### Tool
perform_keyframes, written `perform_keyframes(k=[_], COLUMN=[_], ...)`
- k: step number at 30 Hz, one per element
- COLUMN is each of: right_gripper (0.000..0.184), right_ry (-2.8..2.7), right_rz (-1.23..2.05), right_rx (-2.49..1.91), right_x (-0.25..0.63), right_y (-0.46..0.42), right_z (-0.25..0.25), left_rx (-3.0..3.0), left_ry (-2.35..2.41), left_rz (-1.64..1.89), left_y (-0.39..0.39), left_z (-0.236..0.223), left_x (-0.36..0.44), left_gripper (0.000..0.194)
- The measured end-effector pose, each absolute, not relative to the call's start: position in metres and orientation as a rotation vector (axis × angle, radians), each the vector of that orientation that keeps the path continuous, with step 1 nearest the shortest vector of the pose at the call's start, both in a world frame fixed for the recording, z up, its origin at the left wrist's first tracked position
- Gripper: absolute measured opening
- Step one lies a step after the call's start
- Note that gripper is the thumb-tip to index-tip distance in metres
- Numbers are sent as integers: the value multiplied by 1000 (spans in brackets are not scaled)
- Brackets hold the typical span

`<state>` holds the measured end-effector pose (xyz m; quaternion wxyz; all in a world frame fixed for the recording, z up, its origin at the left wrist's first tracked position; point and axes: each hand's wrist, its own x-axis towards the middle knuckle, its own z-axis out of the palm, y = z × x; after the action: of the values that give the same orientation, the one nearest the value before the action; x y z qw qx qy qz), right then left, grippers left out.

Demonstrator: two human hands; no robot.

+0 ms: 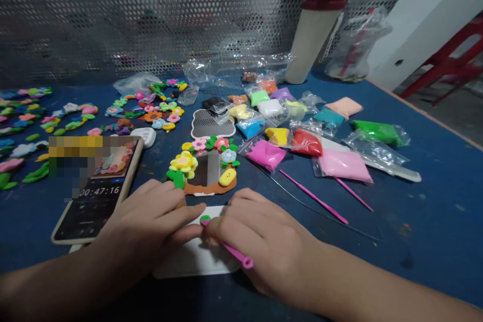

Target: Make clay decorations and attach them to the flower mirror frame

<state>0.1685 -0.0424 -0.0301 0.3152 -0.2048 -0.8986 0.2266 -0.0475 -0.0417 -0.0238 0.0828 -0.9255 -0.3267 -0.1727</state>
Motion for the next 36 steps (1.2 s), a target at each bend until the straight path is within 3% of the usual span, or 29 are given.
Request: perform_keyframes(k=[7,18,36], right_gripper=[19,18,19], right_ry=[-2418,-2424,-2443], right_rz=[533,463,461], right_rx=[-521,-622,-634], right_x=[170,171,167], right_y=[-43,-44,-44], right_z=[-31,-16,-14], left_rx=[-2769,-2831,-2830], left_ry=[-1012,-1038,-1028], left_rz=[-547,-563,-606], left_y=[-40,-43,-42], left_z=[-24,-26,-23], left_x=[-46,-49,-44], left_gripper=[39,11,22])
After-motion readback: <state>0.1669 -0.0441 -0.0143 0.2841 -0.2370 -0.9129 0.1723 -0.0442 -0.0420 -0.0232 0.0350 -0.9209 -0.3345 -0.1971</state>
